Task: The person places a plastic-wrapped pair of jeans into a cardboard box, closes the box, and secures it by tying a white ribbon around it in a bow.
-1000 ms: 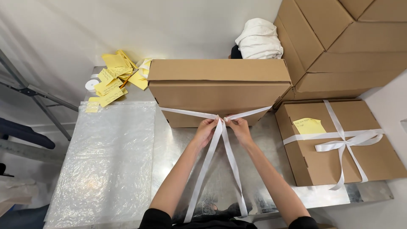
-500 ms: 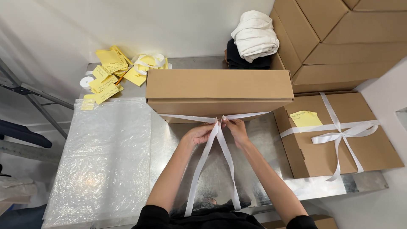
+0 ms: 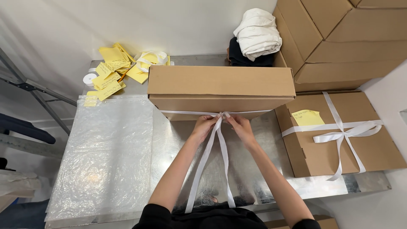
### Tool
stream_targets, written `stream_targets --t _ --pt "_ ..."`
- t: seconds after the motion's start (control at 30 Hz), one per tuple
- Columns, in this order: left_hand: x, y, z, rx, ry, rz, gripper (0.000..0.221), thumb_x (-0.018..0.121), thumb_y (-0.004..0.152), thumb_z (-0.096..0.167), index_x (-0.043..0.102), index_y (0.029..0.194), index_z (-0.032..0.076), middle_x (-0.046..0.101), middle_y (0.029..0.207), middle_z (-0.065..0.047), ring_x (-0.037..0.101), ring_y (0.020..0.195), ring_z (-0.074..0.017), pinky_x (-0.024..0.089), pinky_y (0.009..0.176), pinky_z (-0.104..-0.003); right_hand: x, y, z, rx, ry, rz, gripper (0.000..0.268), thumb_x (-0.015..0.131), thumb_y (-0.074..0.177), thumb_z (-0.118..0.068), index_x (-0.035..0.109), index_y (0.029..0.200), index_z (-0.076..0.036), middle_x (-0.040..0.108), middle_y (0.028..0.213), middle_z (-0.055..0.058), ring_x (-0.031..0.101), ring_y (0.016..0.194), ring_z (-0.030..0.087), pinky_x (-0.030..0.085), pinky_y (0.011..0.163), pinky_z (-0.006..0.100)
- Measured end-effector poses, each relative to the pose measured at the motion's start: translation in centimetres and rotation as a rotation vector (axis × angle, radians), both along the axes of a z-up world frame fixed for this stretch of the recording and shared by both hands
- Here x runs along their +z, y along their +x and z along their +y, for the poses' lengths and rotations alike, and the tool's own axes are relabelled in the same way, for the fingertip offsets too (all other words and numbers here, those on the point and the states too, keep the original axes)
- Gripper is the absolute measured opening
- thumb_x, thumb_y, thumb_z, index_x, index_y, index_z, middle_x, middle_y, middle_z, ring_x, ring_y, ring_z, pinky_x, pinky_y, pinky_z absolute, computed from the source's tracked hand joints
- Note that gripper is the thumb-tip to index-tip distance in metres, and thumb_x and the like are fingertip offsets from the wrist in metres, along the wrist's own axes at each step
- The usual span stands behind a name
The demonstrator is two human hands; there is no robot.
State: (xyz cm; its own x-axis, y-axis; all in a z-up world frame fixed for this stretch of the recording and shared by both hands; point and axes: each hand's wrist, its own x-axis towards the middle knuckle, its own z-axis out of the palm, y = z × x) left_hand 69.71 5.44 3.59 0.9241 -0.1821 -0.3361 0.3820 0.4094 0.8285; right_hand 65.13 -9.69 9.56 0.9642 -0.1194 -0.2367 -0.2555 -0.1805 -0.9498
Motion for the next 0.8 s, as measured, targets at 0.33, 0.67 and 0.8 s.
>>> stream_targets --t 0.33,0.67,0.8 --pt "0.4 -0.1 0.2 0.022 0.114 0.007 0.028 0.091 0.078 0.025 0.075 0.077 0.002 0.069 0.066 -0.006 0.067 0.059 -0.0100 0.056 0.061 -0.019 -2.0 1.2 0.8 0.083 0.083 0.183 0.018 0.074 0.084 -0.028 0.075 0.091 -0.011 0.064 0.082 0.000 0.063 0.079 0.014 0.045 0.065 0.027" --pt "2.3 0.0 0.3 -0.012 0.079 0.057 0.029 0.094 0.073 0.023 0.075 0.080 0.001 0.070 0.070 -0.004 0.069 0.063 -0.0108 0.059 0.065 -0.021 -2.2 -0.9 -3.1 0.003 1.155 0.446 0.010 0.059 0.087 -0.019 0.057 0.082 -0.011 0.052 0.071 -0.005 0.052 0.065 0.010 0.045 0.067 0.029" --pt "2.3 0.1 0.4 -0.021 0.100 0.066 0.027 0.093 0.073 0.021 0.075 0.080 0.002 0.071 0.070 -0.005 0.070 0.064 -0.0114 0.060 0.066 -0.022 -0.2 -2.4 -4.9 0.212 0.603 0.307 0.028 0.056 0.099 -0.031 0.042 0.079 -0.019 0.018 0.062 -0.014 0.019 0.041 -0.002 0.016 0.036 0.013"
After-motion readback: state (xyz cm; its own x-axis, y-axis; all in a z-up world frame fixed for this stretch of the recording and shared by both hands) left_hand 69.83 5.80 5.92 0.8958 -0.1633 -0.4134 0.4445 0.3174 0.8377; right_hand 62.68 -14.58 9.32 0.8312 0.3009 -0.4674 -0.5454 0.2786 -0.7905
